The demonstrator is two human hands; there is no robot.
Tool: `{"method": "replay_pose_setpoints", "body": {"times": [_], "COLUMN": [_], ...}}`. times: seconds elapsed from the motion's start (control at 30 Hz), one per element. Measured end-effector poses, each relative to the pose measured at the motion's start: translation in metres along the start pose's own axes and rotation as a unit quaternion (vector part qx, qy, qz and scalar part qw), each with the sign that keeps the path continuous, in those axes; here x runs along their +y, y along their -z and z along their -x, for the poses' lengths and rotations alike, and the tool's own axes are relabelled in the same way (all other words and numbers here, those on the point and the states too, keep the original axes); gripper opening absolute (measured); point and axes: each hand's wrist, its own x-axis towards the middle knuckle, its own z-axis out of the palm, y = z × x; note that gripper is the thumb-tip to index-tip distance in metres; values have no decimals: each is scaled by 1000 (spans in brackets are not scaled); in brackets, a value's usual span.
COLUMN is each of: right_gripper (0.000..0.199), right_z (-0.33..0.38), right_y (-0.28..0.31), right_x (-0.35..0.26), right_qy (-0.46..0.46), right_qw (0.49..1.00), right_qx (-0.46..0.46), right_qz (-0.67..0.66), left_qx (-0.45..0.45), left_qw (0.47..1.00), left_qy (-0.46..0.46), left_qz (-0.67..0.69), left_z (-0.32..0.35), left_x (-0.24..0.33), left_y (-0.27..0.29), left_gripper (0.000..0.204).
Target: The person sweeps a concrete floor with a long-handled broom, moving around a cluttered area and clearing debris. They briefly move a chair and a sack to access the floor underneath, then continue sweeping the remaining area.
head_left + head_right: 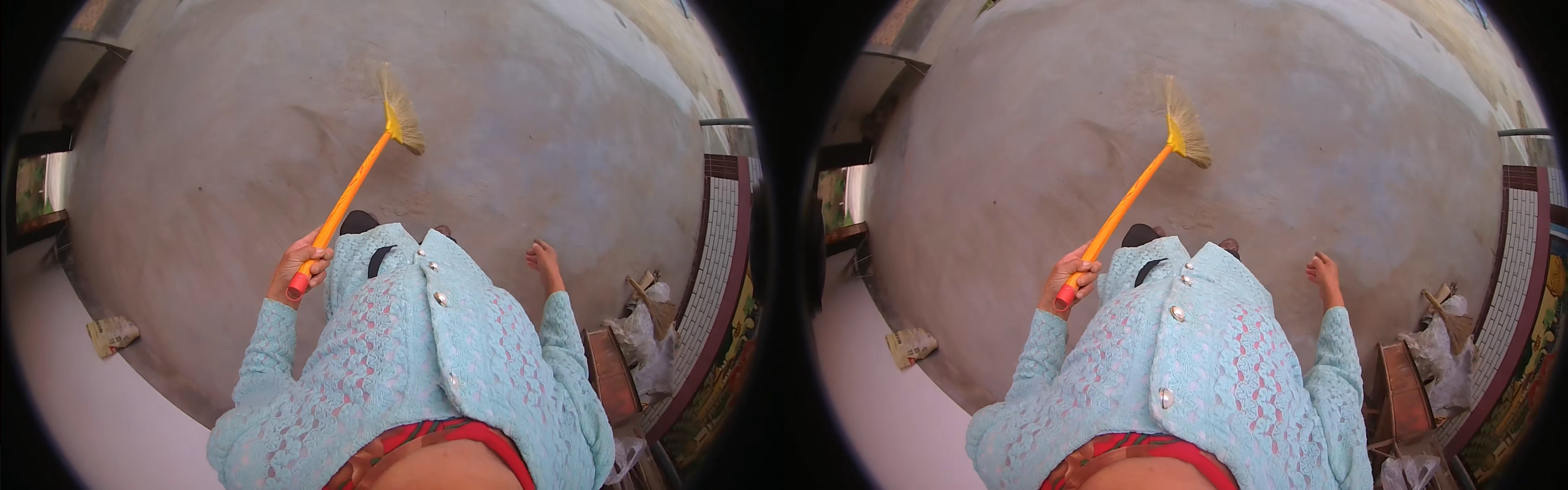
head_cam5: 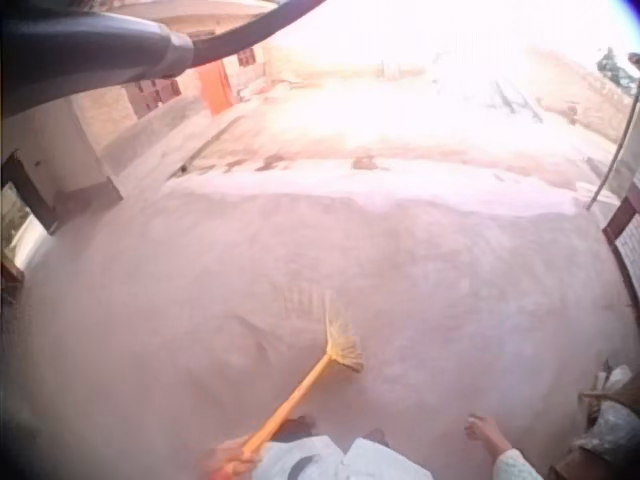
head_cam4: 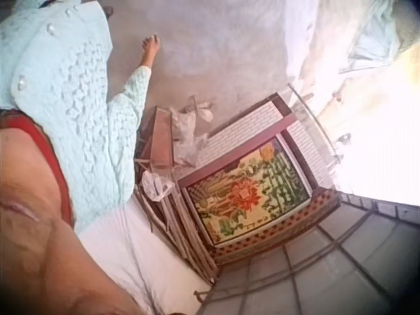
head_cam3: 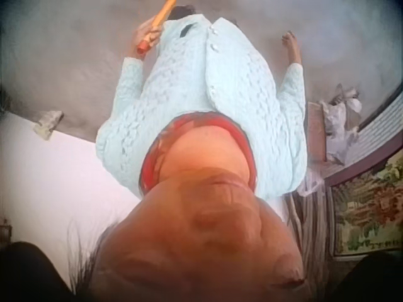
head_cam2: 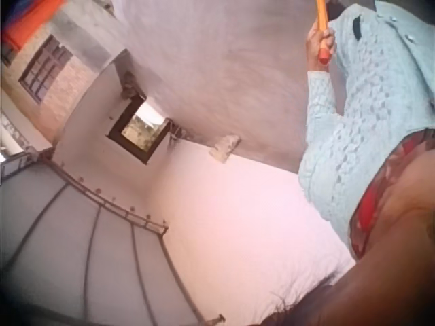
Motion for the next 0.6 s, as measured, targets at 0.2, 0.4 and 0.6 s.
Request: {"method": "replay_pose_setpoints", "body": {"times": [0.2,0.4,0.6], "right_gripper": [50,53,54], "right_z": [-43,-34,-17], "right_y": [-29,-54,-73], "right_x": [-131,-207,-214], "right_qy": [154,166,36], "right_qw": [983,968,981], "right_qx": [-98,-185,-191], "right_qz": [33,34,5], "left_qx": [-17,71,155], "left_qw": [997,995,985], "left_qy": [77,45,-31], "left_qz": [-21,-45,-70], "left_z": [-106,-151,-152], "left_x": [-28,-4,75], "left_y": [-9,24,21], "left_gripper": [62,51,50]}}
